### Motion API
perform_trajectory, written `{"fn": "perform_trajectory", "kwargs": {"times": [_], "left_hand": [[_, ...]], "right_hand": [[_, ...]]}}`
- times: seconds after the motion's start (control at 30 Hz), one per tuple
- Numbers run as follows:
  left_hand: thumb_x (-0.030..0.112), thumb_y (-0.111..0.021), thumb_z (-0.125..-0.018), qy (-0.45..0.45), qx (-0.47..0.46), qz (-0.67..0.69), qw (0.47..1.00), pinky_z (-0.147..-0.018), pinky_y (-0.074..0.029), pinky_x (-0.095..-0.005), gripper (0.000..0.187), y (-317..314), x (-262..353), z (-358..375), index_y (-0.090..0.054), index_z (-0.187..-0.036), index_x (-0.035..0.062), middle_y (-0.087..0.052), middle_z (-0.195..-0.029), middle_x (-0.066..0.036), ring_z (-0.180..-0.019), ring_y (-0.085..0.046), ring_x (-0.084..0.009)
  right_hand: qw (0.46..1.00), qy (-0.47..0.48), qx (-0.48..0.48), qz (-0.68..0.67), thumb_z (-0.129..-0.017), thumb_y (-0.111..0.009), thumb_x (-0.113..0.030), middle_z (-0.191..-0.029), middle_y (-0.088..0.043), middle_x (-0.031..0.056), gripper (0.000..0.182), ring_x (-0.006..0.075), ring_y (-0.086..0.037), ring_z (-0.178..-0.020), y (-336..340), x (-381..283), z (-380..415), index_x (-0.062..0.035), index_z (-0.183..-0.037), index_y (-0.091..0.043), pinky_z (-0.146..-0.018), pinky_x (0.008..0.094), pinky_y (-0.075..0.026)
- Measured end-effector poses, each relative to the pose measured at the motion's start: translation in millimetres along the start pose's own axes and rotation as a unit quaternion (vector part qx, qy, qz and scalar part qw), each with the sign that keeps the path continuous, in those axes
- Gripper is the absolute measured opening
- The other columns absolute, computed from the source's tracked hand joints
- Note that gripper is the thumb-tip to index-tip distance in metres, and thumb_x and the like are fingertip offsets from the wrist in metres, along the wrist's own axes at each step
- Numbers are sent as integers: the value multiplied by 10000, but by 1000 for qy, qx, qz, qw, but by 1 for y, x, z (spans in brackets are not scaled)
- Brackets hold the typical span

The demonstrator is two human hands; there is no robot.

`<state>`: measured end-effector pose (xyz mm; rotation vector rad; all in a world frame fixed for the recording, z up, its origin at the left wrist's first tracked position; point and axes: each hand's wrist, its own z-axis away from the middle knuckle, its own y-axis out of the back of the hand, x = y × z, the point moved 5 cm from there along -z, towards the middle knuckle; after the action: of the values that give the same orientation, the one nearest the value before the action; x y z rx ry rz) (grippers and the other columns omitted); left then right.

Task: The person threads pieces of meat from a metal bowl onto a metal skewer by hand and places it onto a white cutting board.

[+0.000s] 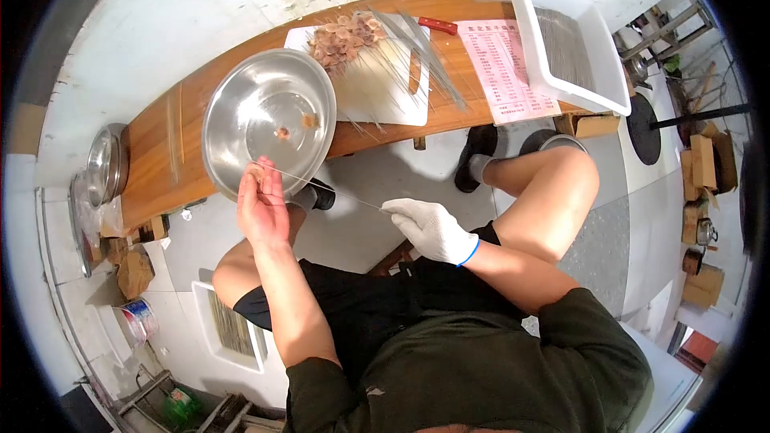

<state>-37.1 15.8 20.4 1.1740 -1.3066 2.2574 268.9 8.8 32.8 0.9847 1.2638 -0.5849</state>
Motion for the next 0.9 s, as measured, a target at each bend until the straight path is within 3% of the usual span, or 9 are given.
{"fn": "perform_trajectory", "kwargs": {"times": [0.27,0.53,0.9], "left_hand": [[172,-482,-1006,-29,1,6,1000,-1018,-449,-374,356,-3,16,-2,-478,-1299,-30,-558,-1273,-153,-1160,-560,-237],[160,-497,-998,-51,0,19,999,-1005,-459,-354,292,1,22,-9,-528,-1221,-27,-582,-1222,-135,-1143,-568,-221],[160,-509,-995,-27,-22,37,999,-1021,-465,-361,262,1,20,-9,-547,-1192,-10,-602,-1226,-130,-1171,-575,-207]], "right_hand": [[1000,-13,-11,4,-928,-571,-120,-1012,-680,187,227,339,-668,-938,-1,0,4,-12,-1119,-631,-813,366,-531],[999,31,-8,35,-912,-580,-108,-1010,-677,193,230,351,-662,-936,1,4,4,-13,-1114,-635,-813,372,-533],[998,21,6,54,-898,-588,-98,-1017,-675,202,233,356,-661,-939,2,2,5,-13,-1108,-643,-814,378,-537]]}}
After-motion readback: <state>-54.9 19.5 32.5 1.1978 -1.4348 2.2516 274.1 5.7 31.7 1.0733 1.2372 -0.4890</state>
